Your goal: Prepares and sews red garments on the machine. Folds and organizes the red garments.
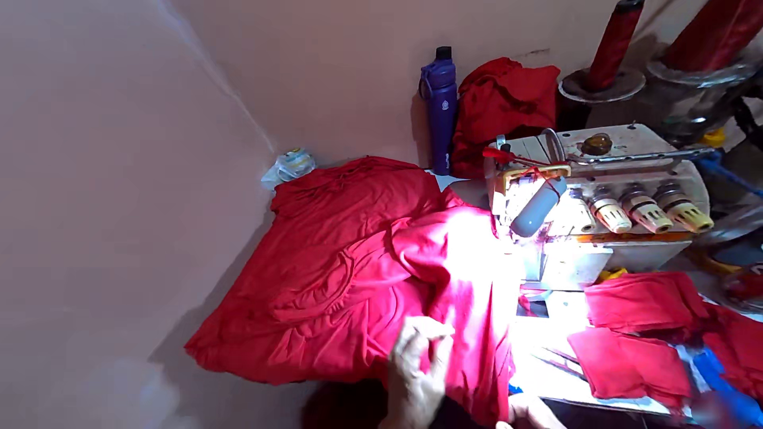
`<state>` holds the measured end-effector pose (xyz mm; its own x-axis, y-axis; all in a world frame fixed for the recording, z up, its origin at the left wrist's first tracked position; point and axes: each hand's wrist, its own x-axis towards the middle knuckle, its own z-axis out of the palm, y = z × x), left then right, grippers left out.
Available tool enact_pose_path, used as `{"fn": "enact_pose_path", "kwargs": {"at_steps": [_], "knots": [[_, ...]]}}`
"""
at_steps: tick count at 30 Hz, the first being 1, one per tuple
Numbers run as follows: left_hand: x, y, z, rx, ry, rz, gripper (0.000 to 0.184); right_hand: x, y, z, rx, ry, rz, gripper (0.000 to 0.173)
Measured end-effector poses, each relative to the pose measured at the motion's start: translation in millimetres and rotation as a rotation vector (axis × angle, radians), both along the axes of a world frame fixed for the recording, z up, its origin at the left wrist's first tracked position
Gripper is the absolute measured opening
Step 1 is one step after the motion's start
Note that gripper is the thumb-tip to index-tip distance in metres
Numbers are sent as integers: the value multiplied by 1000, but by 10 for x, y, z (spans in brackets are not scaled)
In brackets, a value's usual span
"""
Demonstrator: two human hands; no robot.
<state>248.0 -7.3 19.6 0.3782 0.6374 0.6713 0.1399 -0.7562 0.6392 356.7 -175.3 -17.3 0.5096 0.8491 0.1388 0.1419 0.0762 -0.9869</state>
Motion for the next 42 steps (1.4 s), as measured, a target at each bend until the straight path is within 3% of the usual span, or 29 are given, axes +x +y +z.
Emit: {"fn": "enact_pose_path", "kwargs": {"at_steps": [5,7,10,13,16,24,27,31,35,40,42], "knots": [[54,-381,-296,-217,-78,-201,12,27,-47,111,86,-93,-58,10],[44,-405,-287,-383,-42,-290,24,-14,-56,163,59,40,-37,7],[15,-439,-231,-566,58,-471,42,-100,-73,210,23,343,1,20],[-14,-527,-272,-449,90,-323,49,-130,-83,212,-16,423,-37,24],[-44,-566,-284,-231,65,-82,42,-97,-111,229,-29,399,-39,26],[195,-552,-334,-212,96,-48,10,-103,-103,218,-47,220,-6,26],[151,-481,-263,-325,29,-127,7,-76,-127,177,-68,147,-20,24],[-128,-459,122,-320,16,-212,15,-2,-150,98,-98,37,-87,22],[-312,-436,286,-556,61,-300,9,48,-171,80,-47,-1,-71,16],[-320,-485,62,-894,88,-444,24,22,-182,77,21,45,-21,17],[-334,-499,-71,-927,66,-463,25,11,-184,108,12,126,-8,18]]}}
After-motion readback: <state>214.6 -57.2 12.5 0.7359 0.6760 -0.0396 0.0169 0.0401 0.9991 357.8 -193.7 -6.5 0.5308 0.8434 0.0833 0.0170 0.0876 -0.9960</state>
